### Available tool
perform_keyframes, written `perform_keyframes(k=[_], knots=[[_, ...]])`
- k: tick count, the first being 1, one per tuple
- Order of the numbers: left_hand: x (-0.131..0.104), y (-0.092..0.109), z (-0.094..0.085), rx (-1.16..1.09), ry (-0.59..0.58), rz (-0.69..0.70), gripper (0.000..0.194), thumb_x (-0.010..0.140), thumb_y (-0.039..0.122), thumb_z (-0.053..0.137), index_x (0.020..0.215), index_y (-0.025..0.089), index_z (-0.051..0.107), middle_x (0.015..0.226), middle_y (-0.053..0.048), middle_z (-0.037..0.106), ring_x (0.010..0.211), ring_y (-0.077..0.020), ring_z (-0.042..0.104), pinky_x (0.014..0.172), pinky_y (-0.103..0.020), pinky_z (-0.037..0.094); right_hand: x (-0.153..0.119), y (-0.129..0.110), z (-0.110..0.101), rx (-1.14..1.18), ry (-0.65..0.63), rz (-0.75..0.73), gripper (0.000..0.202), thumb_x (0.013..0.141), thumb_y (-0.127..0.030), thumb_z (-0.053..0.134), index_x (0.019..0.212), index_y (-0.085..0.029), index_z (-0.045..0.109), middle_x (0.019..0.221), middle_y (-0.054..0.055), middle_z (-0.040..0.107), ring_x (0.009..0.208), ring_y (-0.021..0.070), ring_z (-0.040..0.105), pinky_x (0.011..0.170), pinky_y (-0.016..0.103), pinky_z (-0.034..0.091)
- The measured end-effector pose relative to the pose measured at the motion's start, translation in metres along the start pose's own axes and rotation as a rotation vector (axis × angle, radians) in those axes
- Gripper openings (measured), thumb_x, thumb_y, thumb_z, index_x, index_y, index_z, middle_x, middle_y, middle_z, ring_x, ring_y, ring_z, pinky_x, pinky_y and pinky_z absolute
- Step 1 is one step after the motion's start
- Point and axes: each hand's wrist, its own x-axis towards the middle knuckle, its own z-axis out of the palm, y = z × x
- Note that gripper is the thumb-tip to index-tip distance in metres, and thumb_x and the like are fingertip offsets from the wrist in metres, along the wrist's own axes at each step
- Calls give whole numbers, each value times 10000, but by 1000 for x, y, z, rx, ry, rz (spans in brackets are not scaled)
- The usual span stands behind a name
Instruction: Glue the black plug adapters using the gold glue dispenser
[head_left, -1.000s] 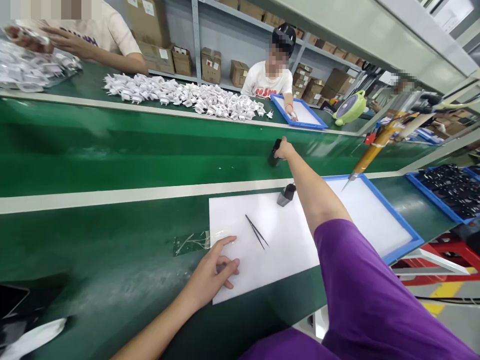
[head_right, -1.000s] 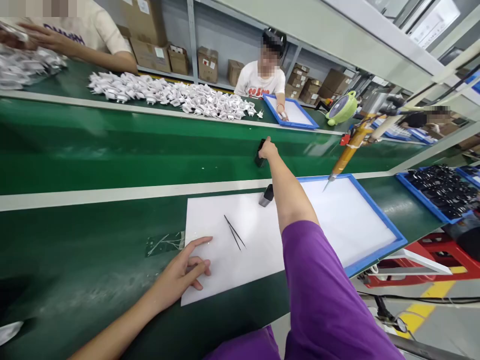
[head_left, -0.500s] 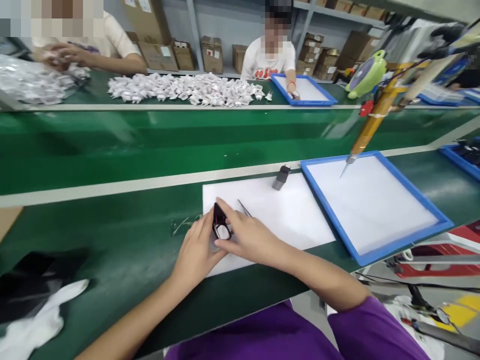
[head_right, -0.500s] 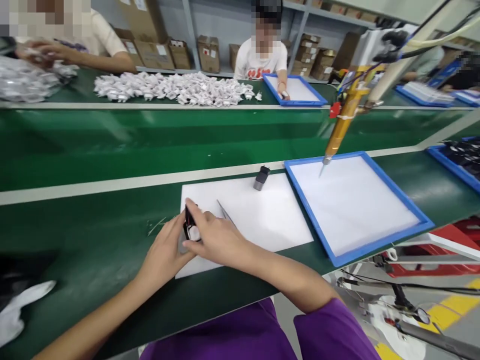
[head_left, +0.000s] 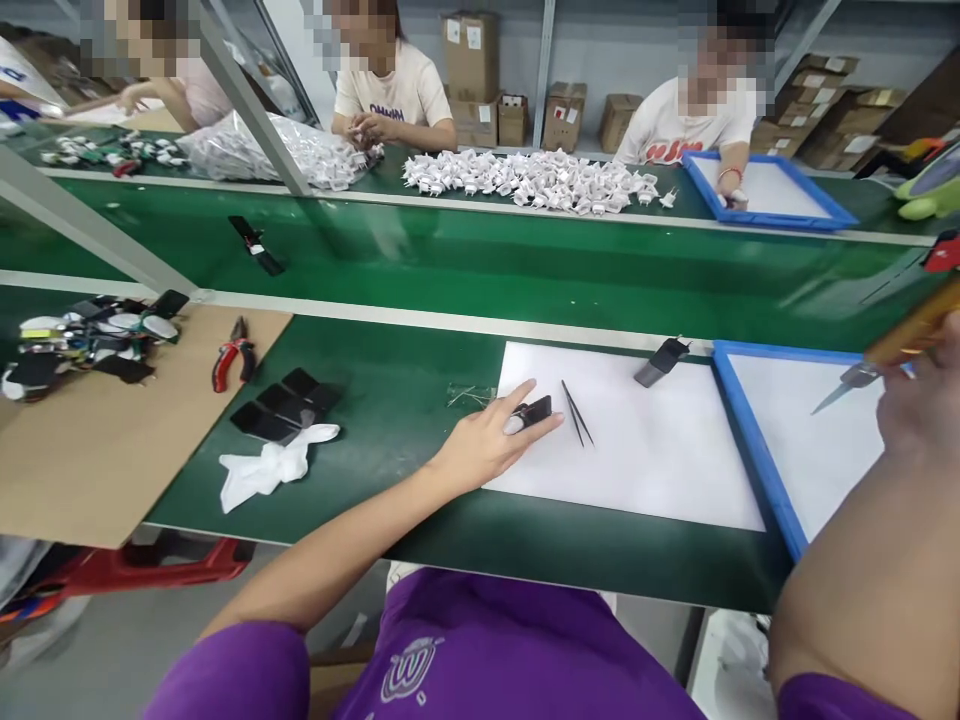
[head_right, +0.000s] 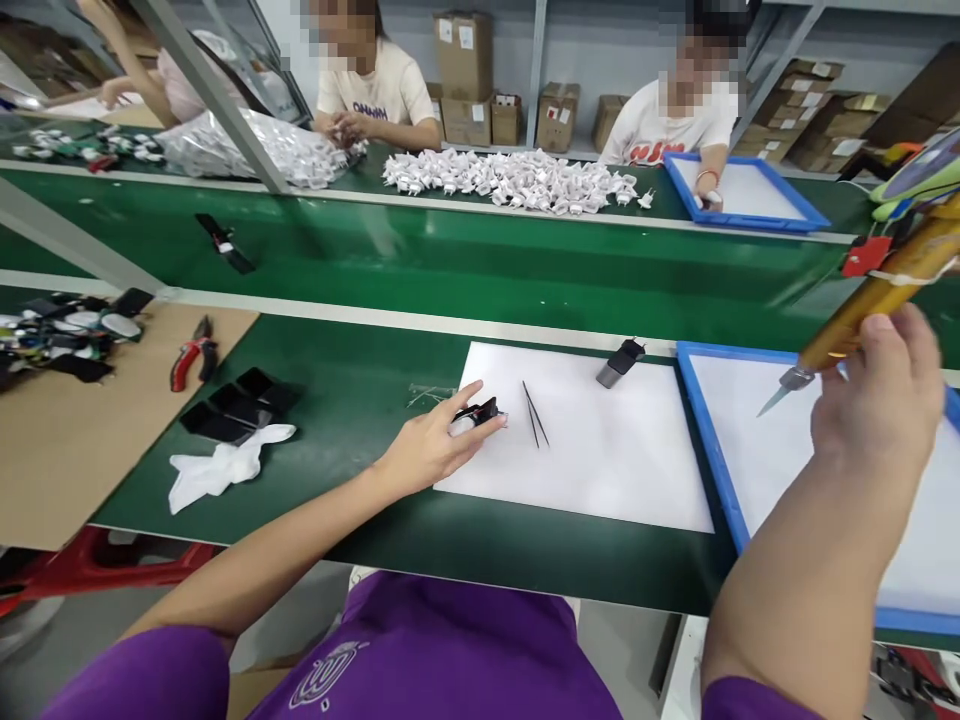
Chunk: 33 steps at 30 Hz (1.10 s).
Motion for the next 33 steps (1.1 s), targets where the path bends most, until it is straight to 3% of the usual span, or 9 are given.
perform_keyframes(k=[3,6,10,13,16,20,23,26,33], knots=[[-4,2,-2,-179,37,-131,510,911,244,495,1386,335,334,1472,-153,307,1058,-242,603,650,-304,577,-8,-2,7,-8,-327,-54,193,789,-300,512,854,-304,694,840,74,693,917,260,682,891,493,467],[-10,-1,1,-403,101,-314,472,858,291,588,1293,218,421,1460,-178,303,1137,-247,566,829,-357,560,-29,-11,15,-70,-478,-89,156,786,-361,565,890,-331,678,804,35,650,856,276,672,885,514,477],[-10,2,4,-501,-6,-534,321,781,332,671,1029,175,541,1191,-131,586,1017,-257,624,816,-366,542,-56,-31,39,-30,-629,-21,209,739,-429,578,884,-306,665,880,55,630,649,218,603,626,444,533],[-5,16,1,-500,-71,-586,305,787,388,657,991,200,528,951,-56,676,862,-237,655,724,-329,524,-79,-47,63,-2,-793,9,336,773,-528,466,989,-330,630,1050,75,624,531,148,498,380,290,387],[-1,38,-5,-513,-42,-550,310,816,391,621,1035,212,494,925,-39,686,797,-210,659,672,-286,500,-108,-62,84,140,-923,28,355,806,-544,411,942,-285,611,963,51,623,390,54,331,314,213,212],[8,62,-15,-506,37,-489,288,797,354,628,1010,205,505,874,-39,677,720,-186,648,638,-272,495,-143,-78,96,329,-1000,9,333,847,-556,460,887,-255,595,824,10,592,348,24,275,296,206,179],[18,71,-22,-487,120,-400,279,765,313,648,995,209,530,865,-33,668,741,-184,641,648,-268,496,-158,-84,97,333,-990,-36,375,871,-594,429,927,-264,597,825,16,599,341,34,283,284,223,174],[27,76,-29,-502,182,-327,289,751,291,661,997,202,537,856,-28,664,771,-182,640,678,-265,501,-164,-86,94,295,-968,-52,403,883,-615,398,927,-265,592,832,24,608,348,47,315,279,236,179],[37,86,-39,-549,212,-316,320,729,275,680,1002,194,533,864,-22,672,768,-166,647,695,-249,512,-164,-82,92,322,-978,-44,400,884,-622,406,866,-260,576,829,11,611,334,42,315,278,242,207]])
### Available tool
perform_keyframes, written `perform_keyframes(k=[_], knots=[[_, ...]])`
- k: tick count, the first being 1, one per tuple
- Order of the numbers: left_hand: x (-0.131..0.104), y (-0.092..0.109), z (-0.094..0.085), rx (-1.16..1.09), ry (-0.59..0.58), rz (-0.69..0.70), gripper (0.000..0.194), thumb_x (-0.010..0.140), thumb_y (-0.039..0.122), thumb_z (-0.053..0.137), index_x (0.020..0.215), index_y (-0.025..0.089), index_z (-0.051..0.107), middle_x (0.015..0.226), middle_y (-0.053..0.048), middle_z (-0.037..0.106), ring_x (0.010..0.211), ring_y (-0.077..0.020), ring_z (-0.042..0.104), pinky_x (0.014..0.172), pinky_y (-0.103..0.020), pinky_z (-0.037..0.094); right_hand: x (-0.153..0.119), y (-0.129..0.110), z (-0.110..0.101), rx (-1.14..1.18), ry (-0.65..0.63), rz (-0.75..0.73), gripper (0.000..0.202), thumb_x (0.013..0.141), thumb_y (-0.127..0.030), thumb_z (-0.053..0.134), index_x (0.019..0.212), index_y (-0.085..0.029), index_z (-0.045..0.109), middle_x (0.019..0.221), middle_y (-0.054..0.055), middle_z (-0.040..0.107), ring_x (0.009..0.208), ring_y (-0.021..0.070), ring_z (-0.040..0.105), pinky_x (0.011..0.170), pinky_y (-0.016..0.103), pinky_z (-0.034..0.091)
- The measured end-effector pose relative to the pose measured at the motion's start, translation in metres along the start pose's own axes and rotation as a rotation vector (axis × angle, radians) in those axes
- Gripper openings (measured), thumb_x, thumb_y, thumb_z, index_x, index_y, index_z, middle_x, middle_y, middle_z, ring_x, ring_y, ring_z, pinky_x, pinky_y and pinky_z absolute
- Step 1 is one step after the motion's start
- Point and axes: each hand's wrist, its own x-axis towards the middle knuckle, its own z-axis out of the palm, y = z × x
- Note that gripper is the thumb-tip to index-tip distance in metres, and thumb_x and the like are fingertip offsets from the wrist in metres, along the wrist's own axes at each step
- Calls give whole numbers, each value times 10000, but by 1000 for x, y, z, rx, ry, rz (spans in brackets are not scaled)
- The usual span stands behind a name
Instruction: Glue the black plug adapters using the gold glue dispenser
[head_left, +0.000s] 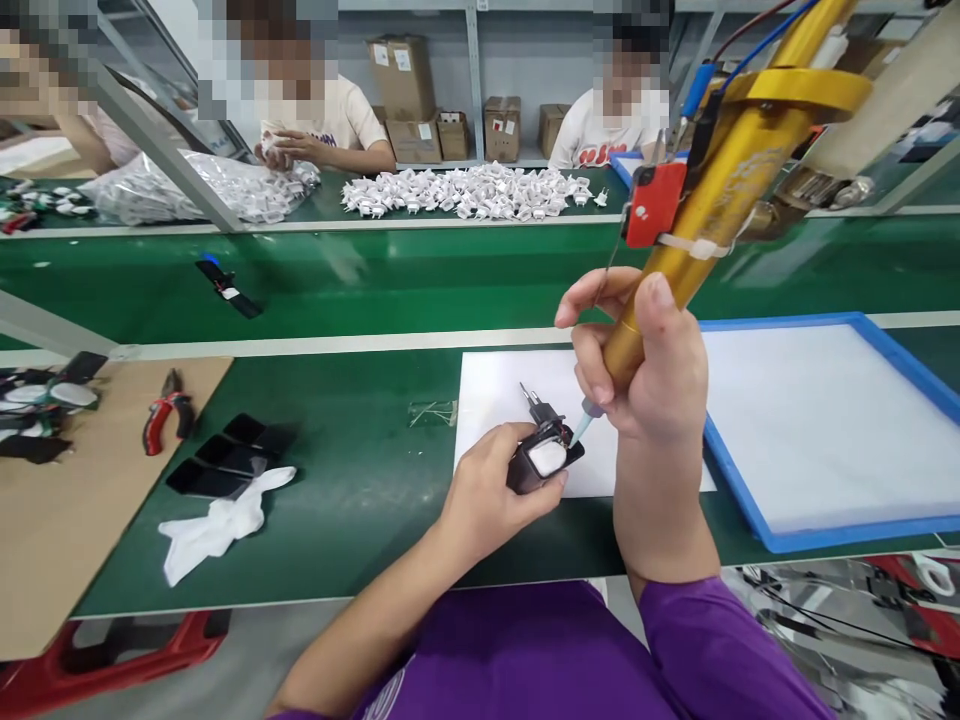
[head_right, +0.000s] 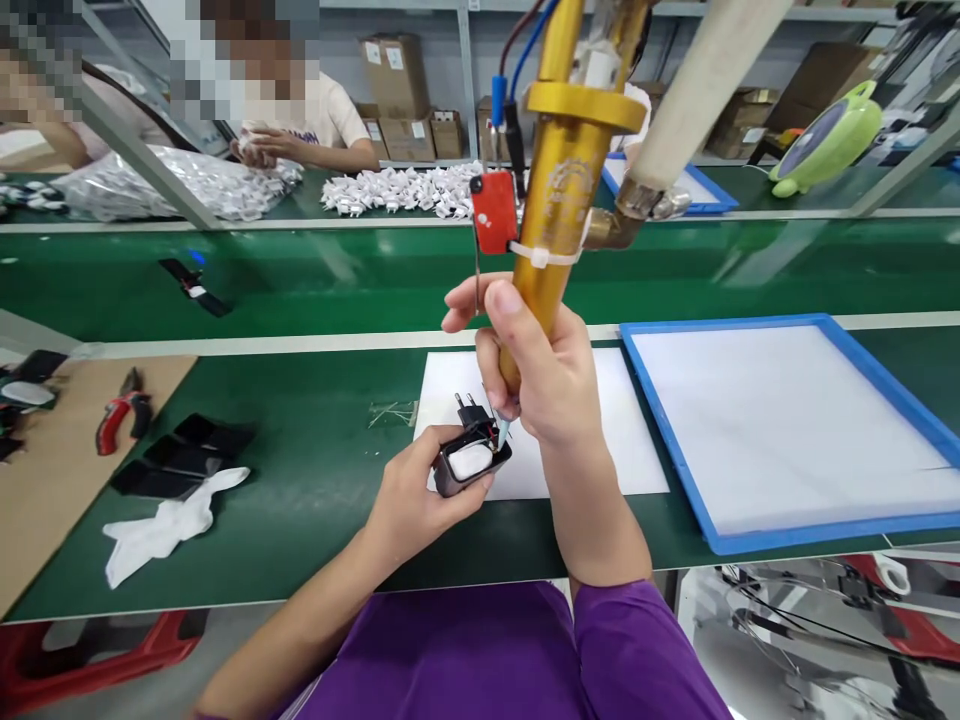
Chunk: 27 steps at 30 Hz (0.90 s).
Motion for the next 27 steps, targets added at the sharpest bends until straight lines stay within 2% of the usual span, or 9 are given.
perform_keyframes(k=[6,14,19,24,27], knots=[[1,5,-1,40,-4,-31,311,740,314,666,1000,204,535,855,-19,677,751,-168,653,684,-257,517,0,1,0,48,33,-7,395,877,-621,435,818,-250,557,785,0,593,339,39,345,288,224,230],[1,4,-1,38,-33,-75,296,734,312,666,984,219,537,803,-3,675,674,-153,636,627,-244,496,-1,3,-1,-46,11,-10,437,868,-660,403,970,-278,589,846,25,638,350,60,384,301,246,288],[3,2,14,14,-54,-134,313,725,314,677,972,224,507,778,13,674,613,-140,615,583,-238,481,0,2,-3,-82,-16,21,456,857,-675,396,1013,-293,589,870,33,641,372,81,424,307,266,287],[6,6,31,-24,-17,-105,307,726,330,674,939,222,480,771,3,672,655,-160,649,574,-240,479,-2,1,2,-63,44,-7,431,870,-653,397,987,-280,580,857,35,625,370,79,415,316,265,277],[7,9,35,-3,34,-58,302,732,360,666,916,217,474,759,-8,667,646,-167,652,564,-246,476,-5,-1,6,-88,60,-9,414,879,-648,388,922,-273,557,770,20,598,362,81,389,314,256,256]])
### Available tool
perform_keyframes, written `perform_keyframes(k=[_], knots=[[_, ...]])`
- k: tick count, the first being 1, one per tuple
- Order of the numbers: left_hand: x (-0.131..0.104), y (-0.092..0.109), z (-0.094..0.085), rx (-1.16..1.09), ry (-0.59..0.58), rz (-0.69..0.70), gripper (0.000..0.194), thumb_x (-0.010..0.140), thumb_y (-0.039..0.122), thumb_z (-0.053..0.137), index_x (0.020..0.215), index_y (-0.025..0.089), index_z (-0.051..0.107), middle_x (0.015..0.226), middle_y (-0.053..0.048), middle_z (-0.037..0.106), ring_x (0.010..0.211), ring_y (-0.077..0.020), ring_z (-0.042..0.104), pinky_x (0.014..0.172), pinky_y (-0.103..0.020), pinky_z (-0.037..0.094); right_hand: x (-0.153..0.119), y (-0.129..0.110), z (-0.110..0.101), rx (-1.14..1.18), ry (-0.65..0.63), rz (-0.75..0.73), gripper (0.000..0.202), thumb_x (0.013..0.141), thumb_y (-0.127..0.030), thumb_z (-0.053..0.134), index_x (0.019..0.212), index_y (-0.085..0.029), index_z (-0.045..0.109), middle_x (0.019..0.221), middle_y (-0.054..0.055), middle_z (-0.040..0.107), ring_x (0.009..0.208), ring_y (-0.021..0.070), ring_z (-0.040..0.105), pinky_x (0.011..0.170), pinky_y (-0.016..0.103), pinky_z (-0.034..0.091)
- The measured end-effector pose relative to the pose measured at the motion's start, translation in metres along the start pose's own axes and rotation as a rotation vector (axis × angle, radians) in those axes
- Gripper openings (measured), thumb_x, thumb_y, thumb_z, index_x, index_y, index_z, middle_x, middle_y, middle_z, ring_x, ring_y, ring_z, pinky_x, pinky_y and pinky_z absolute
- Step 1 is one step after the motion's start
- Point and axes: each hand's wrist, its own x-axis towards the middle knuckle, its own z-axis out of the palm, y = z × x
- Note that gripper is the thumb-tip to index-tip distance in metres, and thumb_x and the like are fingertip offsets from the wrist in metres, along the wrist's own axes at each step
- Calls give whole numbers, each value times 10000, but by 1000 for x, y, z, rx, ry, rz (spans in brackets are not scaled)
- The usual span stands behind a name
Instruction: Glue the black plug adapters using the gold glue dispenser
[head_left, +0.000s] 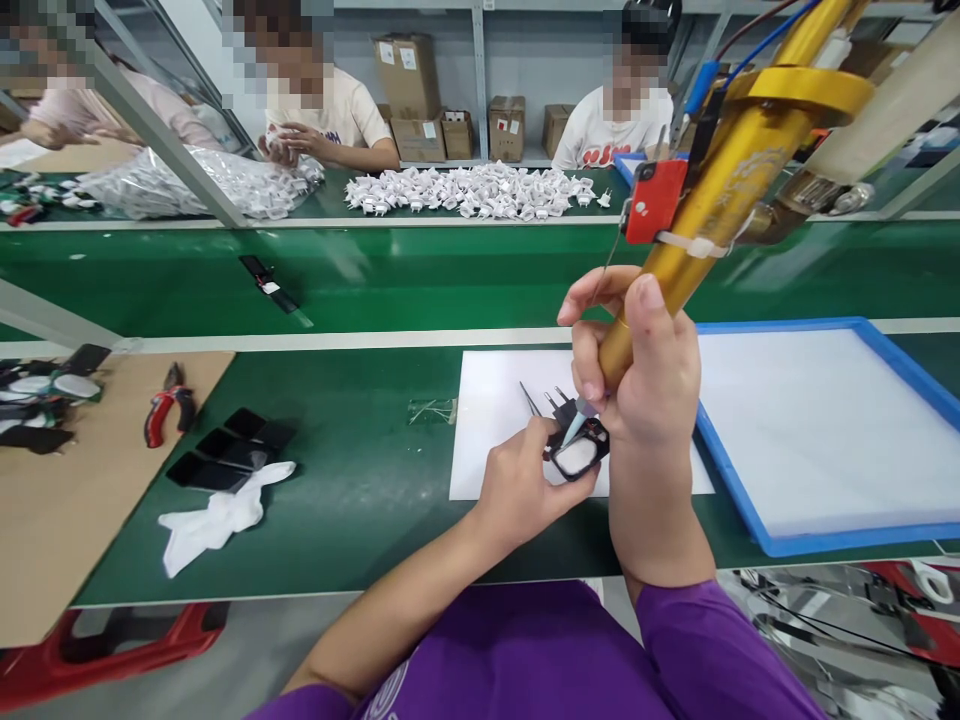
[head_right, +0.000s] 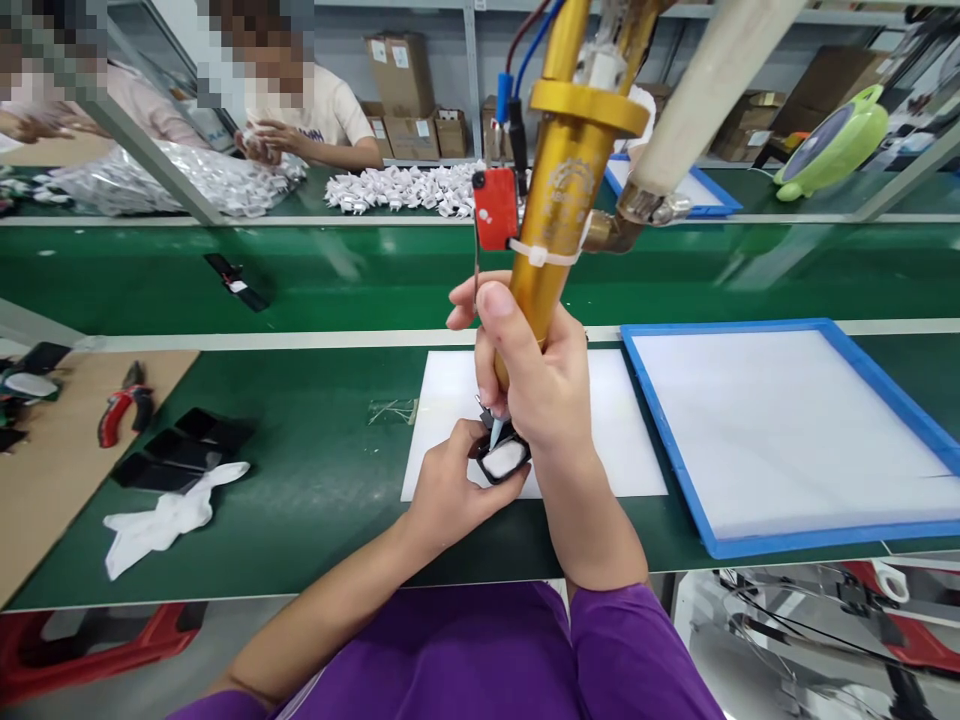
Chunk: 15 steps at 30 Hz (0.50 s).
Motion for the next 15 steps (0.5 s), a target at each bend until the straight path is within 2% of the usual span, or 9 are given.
perform_keyframes(k=[3,5,8,11,15], knots=[[0,1,2,20,37,35,303,741,382,658,911,213,474,756,-12,663,637,-164,650,552,-244,470,-2,-3,2,35,12,5,410,895,-628,378,766,-254,487,631,-12,506,340,75,322,305,242,231],[1,2,2,27,49,41,306,743,392,658,910,213,475,751,-9,661,632,-162,649,544,-241,466,-2,-4,3,69,19,9,414,904,-611,378,720,-246,445,619,-22,475,338,66,299,304,232,223],[0,3,2,19,49,35,309,742,390,663,911,211,475,747,-10,661,632,-168,652,543,-244,467,-2,-5,3,128,9,-8,364,897,-595,417,800,-253,500,723,-15,520,352,48,322,307,225,211],[-1,0,1,-8,-2,2,322,743,373,669,947,217,474,780,-9,677,673,-179,671,576,-248,483,1,-5,1,139,2,-24,376,887,-623,393,937,-282,543,842,-2,553,364,44,341,311,237,213],[-3,-23,-10,91,-109,-106,333,765,378,655,1004,237,471,844,-8,701,747,-210,691,641,-276,504,8,4,-8,46,43,-50,371,899,-625,338,1023,-312,495,904,10,559,371,57,351,310,240,223]])
